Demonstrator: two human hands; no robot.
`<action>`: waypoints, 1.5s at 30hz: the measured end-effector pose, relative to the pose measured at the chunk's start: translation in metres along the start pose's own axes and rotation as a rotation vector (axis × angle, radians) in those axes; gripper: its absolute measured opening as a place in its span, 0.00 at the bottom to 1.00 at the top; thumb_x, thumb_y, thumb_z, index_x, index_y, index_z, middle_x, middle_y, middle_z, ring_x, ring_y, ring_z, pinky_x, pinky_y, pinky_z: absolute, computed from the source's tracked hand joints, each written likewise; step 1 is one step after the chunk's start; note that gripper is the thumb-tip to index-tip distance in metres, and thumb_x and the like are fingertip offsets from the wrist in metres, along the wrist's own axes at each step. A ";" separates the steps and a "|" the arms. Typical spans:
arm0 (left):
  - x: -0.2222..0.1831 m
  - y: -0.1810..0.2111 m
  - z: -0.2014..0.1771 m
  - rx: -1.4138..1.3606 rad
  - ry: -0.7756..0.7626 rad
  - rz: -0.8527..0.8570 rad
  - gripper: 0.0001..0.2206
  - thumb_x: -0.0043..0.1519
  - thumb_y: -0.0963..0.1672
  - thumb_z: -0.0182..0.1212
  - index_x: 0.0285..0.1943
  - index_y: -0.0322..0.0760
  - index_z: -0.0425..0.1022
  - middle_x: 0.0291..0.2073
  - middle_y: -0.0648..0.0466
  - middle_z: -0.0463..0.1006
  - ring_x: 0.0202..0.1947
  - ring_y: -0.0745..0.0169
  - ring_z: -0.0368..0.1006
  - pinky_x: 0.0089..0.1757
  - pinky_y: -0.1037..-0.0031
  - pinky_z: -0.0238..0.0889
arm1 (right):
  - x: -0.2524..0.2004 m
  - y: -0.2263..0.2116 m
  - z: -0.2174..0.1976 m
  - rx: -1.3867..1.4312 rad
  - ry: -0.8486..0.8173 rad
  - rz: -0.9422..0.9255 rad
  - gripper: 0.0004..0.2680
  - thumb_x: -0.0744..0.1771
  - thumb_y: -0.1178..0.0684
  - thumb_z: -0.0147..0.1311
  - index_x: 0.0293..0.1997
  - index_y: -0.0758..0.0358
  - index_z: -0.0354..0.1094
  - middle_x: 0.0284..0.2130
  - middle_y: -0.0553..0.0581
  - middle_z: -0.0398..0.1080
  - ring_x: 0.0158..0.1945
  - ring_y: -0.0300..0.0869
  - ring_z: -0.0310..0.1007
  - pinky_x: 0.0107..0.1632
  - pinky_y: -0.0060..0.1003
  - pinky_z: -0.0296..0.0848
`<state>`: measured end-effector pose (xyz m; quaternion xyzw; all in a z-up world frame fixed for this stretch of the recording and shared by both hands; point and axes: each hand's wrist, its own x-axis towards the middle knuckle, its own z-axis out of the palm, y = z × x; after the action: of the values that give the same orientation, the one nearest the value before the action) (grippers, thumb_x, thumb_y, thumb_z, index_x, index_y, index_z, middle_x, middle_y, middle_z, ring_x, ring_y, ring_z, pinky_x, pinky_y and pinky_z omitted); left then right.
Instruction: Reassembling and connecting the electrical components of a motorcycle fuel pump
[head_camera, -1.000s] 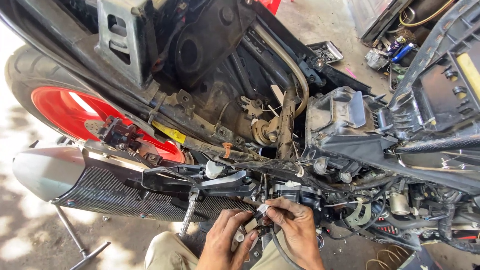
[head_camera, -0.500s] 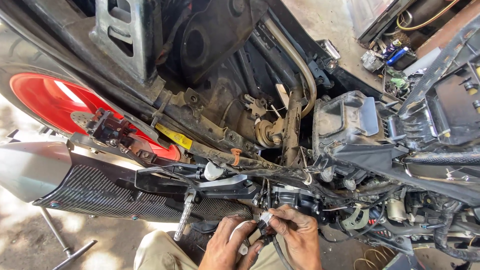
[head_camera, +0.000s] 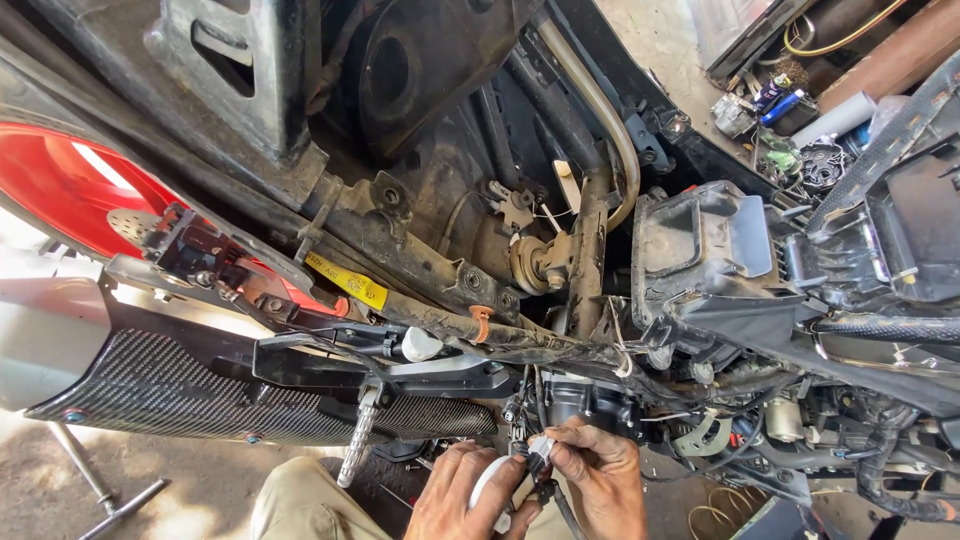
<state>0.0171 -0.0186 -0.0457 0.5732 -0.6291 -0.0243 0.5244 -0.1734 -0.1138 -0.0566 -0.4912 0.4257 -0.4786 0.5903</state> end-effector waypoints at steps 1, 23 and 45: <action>0.001 0.001 0.000 0.033 0.026 0.012 0.16 0.66 0.53 0.61 0.55 0.42 0.76 0.41 0.48 0.76 0.42 0.46 0.74 0.48 0.61 0.72 | 0.000 -0.002 0.001 0.018 -0.006 0.011 0.08 0.58 0.63 0.70 0.37 0.70 0.82 0.39 0.61 0.83 0.41 0.50 0.83 0.47 0.42 0.83; -0.014 0.000 0.011 0.070 -0.087 -0.152 0.17 0.63 0.56 0.62 0.55 0.51 0.78 0.43 0.55 0.78 0.47 0.49 0.74 0.48 0.60 0.71 | 0.004 -0.050 0.036 -0.041 -0.220 -0.081 0.06 0.62 0.61 0.66 0.39 0.71 0.81 0.31 0.62 0.78 0.29 0.46 0.77 0.30 0.37 0.82; 0.009 0.001 -0.007 -0.109 -0.150 -0.191 0.17 0.63 0.53 0.61 0.55 0.44 0.76 0.44 0.54 0.78 0.41 0.55 0.76 0.39 0.69 0.73 | -0.001 -0.070 0.043 -0.185 -0.066 0.151 0.08 0.61 0.61 0.67 0.38 0.78 0.83 0.30 0.60 0.78 0.26 0.47 0.78 0.33 0.35 0.82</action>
<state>0.0236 -0.0207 -0.0364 0.5978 -0.6067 -0.1511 0.5017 -0.1418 -0.1098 0.0194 -0.5255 0.4843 -0.3751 0.5905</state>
